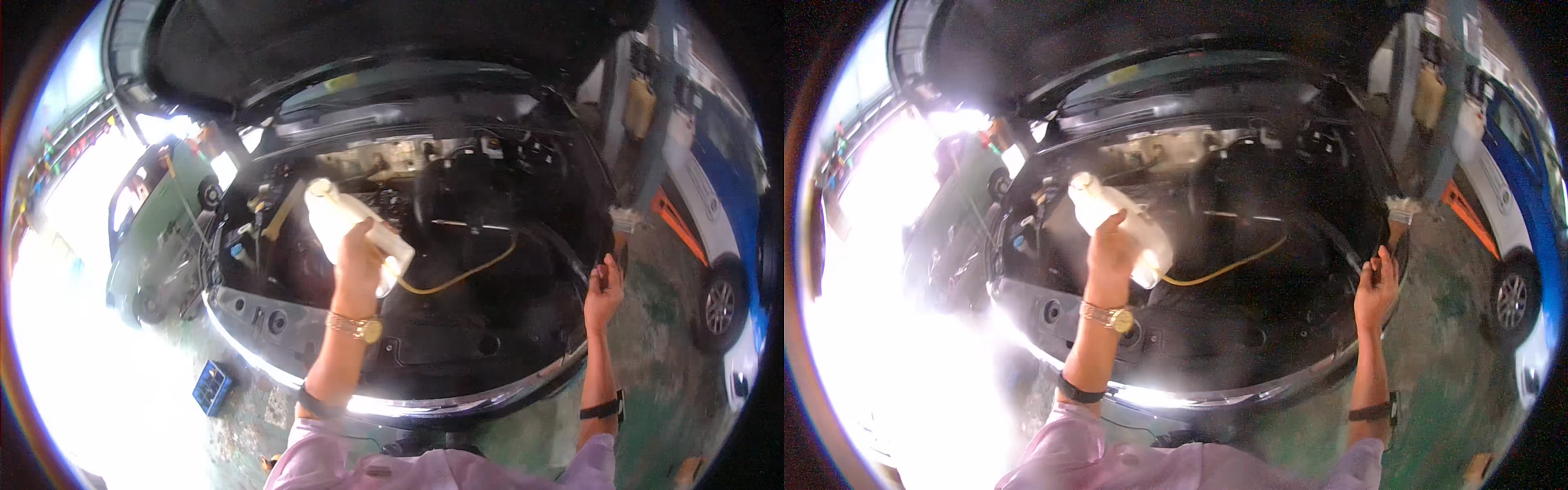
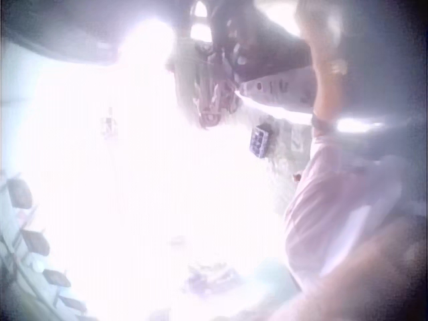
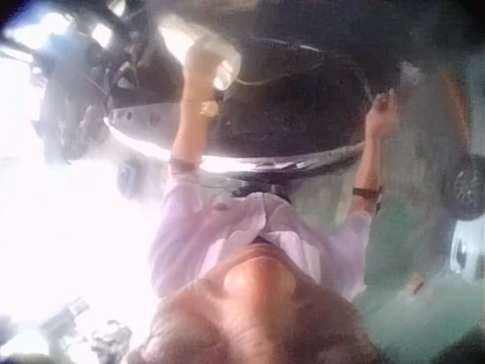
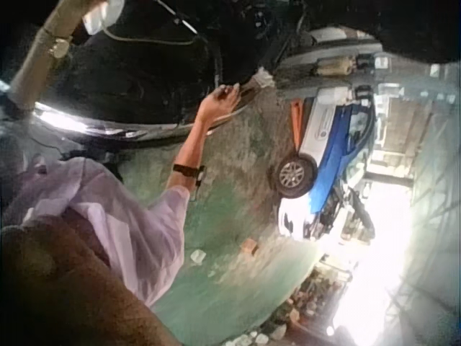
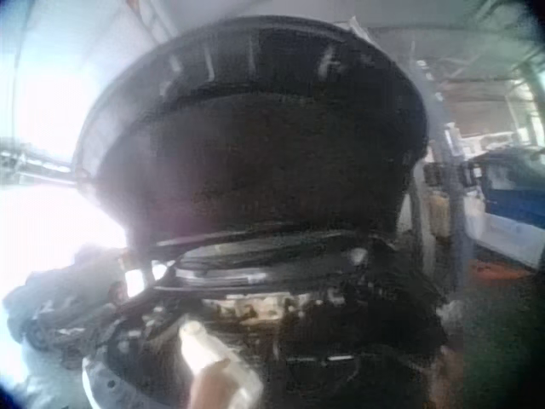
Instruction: The person sprays a cleaning solution onto the underside of a car's open hood and scrubs it with a brush. They then use a white container with a hose to rinse the hood while continuing to scrub. The task involves repeated spraying, scrubbing, and rinsing of the hood's surface.
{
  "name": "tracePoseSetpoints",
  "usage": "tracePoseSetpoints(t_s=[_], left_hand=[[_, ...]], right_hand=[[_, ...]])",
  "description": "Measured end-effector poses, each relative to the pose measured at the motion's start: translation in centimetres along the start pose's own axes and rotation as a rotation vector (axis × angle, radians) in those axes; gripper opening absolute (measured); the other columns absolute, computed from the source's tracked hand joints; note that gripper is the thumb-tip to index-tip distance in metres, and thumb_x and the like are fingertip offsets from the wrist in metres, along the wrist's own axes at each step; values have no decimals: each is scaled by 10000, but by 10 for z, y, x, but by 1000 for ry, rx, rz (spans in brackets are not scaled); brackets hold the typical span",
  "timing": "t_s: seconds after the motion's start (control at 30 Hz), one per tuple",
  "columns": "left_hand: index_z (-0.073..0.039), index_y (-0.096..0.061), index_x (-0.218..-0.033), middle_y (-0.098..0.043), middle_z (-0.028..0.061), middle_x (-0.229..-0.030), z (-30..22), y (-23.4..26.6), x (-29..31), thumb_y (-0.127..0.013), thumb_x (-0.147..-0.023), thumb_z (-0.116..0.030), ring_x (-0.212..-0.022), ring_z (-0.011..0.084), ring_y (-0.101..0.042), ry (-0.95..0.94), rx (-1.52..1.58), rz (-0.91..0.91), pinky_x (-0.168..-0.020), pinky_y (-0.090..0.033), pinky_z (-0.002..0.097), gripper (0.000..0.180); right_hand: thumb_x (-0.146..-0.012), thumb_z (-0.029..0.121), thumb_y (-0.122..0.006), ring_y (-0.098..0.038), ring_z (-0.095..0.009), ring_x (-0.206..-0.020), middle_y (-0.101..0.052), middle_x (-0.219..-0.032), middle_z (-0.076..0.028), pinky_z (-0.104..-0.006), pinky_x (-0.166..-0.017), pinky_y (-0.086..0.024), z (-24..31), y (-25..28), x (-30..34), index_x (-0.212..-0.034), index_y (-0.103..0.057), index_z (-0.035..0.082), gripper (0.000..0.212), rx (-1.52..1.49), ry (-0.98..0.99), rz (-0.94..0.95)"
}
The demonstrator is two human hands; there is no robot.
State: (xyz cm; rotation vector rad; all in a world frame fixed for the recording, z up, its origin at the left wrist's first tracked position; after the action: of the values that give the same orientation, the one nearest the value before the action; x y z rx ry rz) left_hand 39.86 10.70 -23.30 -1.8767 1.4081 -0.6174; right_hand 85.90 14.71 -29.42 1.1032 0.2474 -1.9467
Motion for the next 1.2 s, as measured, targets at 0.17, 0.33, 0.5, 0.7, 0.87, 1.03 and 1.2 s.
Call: tracePoseSetpoints(t_s=[0.17, 0.33, 0.5, 0.7, 0.87, 1.03, 1.2], left_hand=[[-31, -438, -1071, -514, 129, -853, 15, -22, 23, -475, -915, -472, -796, 277, -534, -111, 214, 1, -759, -455, 405, 469], [-51, -486, -1080, -541, 100, -911, 38, -18, 34, -466, -928, -483, -842, 245, -546, -66, 251, -103, -746, -459, 410, 459], [-36, -496, -1137, -568, 108, -996, 41, 1, 40, -441, -958, -436, -894, 241, -560, -19, 297, -84, -800, -463, 381, 442], [-82, -468, -1151, -574, 98, -938, 48, 28, 39, -591, -868, -473, -860, 238, -564, -22, 292, -152, -767, -455, 373, 499], [-78, -481, -1121, -564, 81, -951, 35, 29, 36, -575, -874, -507, -863, 210, -559, -114, 309, -116, -766, -464, 370, 503], [-64, -495, -1049, -578, 89, -875, -4, 65, 47, -547, -863, -574, -804, 227, -586, -185, 339, -160, -742, -489, 387, 546], [-50, -517, -916, -554, 65, -743, -37, 90, 47, -652, -855, -422, -673, 189, -573, -246, 397, -146, -653, -501, 323, 400]], right_hand=[[-866, -14, -593, -582, -131, -880, -569, -1041, -64, -263, -766, -490, 122, -70, 4, -1248, -522, 19, 390, -483, -80, 71], [-750, -107, -659, -581, -155, -935, -516, -1135, -95, -265, -766, -512, 239, -146, 59, -1272, -477, -14, 560, -737, 71, 314], [-743, -113, -674, -563, -172, -955, -514, -1094, -109, -264, -732, -531, 242, -171, 80, -1289, -464, -25, 592, -665, -53, 409], [-816, 54, -681, -576, -276, -1038, -490, -1269, -205, -330, -814, -536, 231, -193, 108, -1298, -455, -51, 543, -640, -228, 539], [-836, 101, -665, -565, -258, -1077, -513, -1271, -232, -340, -864, -475, 236, -201, 118, -1301, -441, -94, 551, -561, -169, 520], [-851, 77, -642, -535, -209, -1093, -539, -1248, -159, -296, -874, -470, 227, -184, 112, -1274, -493, -49, 466, -731, -396, 544], [-869, 81, -632, -567, -124, -1000, -581, -1193, -89, -198, -731, -479, 215, -149, 73, -1259, -520, -25, 419, -780, -460, 407]])
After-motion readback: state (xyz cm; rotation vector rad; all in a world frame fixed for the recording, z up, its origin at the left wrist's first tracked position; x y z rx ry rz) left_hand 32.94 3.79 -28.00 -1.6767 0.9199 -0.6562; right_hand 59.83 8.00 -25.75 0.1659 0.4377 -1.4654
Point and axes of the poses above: each hand's wrist, its own x-axis away from the middle knuckle, its own y-axis out of the back of the hand, z = x × y, the point moved 7 cm from there along -x, towards the middle knuckle
